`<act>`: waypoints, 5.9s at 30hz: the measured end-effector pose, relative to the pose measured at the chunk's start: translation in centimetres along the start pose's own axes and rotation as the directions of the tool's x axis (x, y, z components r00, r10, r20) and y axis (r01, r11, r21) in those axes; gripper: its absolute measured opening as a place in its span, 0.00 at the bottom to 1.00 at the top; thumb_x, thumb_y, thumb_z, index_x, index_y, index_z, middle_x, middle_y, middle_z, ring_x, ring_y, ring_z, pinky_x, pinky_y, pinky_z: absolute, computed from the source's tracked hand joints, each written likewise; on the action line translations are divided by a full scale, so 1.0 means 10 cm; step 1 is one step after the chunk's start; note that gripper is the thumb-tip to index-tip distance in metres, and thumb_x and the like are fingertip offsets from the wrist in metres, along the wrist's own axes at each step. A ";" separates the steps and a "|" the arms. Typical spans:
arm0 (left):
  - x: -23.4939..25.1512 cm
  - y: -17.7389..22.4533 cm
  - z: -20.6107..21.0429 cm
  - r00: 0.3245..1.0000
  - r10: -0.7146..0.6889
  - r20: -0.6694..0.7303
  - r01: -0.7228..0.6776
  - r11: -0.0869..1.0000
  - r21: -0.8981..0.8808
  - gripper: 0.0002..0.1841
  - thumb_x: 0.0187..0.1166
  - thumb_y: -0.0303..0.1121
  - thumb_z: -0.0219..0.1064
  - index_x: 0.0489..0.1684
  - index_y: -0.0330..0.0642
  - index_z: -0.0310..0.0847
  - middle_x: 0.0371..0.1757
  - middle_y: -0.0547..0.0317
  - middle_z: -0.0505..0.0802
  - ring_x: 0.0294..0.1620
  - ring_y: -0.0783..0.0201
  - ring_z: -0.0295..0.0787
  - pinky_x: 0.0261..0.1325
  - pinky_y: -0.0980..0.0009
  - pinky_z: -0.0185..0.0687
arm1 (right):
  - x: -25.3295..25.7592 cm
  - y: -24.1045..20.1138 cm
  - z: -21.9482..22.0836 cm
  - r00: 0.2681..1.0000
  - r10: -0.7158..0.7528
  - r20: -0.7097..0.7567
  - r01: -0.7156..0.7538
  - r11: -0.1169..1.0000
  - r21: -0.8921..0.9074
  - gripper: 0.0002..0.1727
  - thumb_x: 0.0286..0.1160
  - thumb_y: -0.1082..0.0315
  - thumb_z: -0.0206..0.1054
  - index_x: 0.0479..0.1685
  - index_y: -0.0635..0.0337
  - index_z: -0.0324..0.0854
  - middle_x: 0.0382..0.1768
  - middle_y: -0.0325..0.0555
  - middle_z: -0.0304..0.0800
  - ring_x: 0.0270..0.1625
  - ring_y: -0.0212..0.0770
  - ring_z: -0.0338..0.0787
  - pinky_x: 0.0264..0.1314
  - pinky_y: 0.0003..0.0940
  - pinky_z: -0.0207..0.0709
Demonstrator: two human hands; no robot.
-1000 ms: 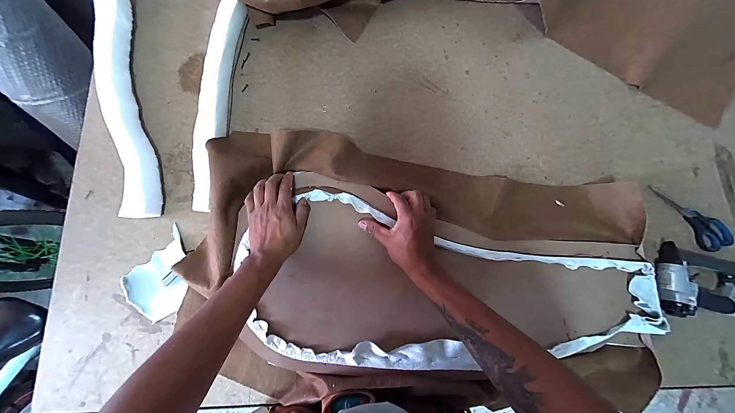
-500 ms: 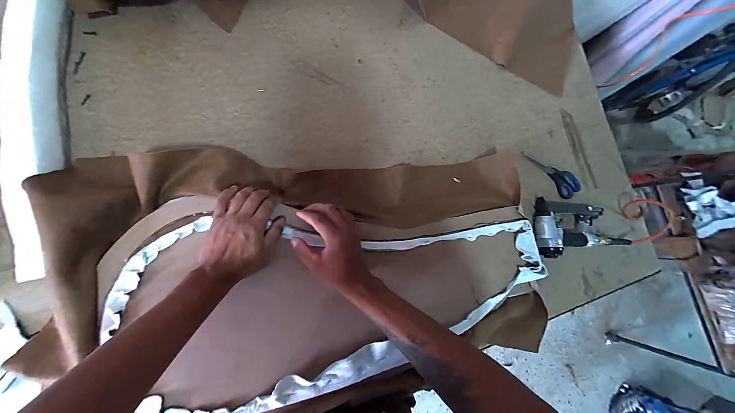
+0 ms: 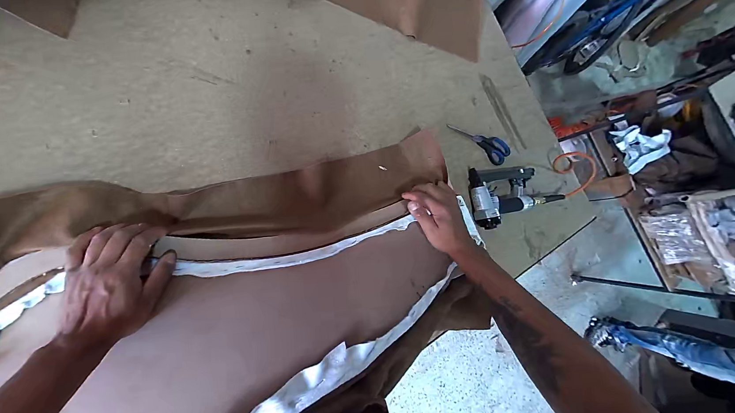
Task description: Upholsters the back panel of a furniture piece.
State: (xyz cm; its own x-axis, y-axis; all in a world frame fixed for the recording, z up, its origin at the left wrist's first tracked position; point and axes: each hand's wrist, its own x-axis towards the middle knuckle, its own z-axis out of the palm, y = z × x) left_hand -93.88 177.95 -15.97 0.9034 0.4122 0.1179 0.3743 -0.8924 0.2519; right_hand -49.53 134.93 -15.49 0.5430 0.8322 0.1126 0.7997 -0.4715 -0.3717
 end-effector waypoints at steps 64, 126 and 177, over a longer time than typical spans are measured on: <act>-0.02 0.13 -0.01 0.997 -0.080 0.017 0.082 0.992 -0.099 0.35 0.82 0.58 0.49 0.66 0.34 0.84 0.68 0.38 0.88 0.76 0.38 0.79 0.88 0.42 0.57 | -0.32 0.49 -0.46 0.815 0.572 0.095 -0.480 0.573 0.665 0.21 0.89 0.61 0.59 0.77 0.38 0.81 0.72 0.34 0.87 0.70 0.35 0.87 0.72 0.43 0.82; 1.73 4.39 1.42 0.982 -0.166 0.088 0.171 0.984 -0.044 0.28 0.79 0.61 0.62 0.67 0.53 0.86 0.58 0.59 0.89 0.61 0.56 0.82 0.66 0.52 0.74 | -0.77 1.00 -0.34 0.754 0.528 0.392 -0.573 0.237 0.784 0.27 0.83 0.55 0.69 0.82 0.29 0.76 0.71 0.25 0.84 0.66 0.29 0.88 0.64 0.38 0.90; 1.88 4.85 1.49 0.962 -0.269 0.039 0.272 0.957 -0.102 0.36 0.58 0.64 0.70 0.68 0.57 0.85 0.61 0.62 0.87 0.68 0.58 0.78 0.78 0.53 0.66 | -0.62 2.65 -1.50 0.881 -0.072 0.467 0.068 0.997 0.026 0.41 0.66 0.53 0.78 0.86 0.35 0.70 0.85 0.41 0.69 0.83 0.50 0.73 0.78 0.59 0.75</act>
State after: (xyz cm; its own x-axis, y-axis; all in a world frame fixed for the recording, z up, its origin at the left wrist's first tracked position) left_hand -55.64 139.69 -15.88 0.7769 0.6295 0.0083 0.5821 -0.7233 0.3714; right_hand -27.88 112.91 -12.22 0.3010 0.9037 -0.3044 0.8277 -0.4061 -0.3873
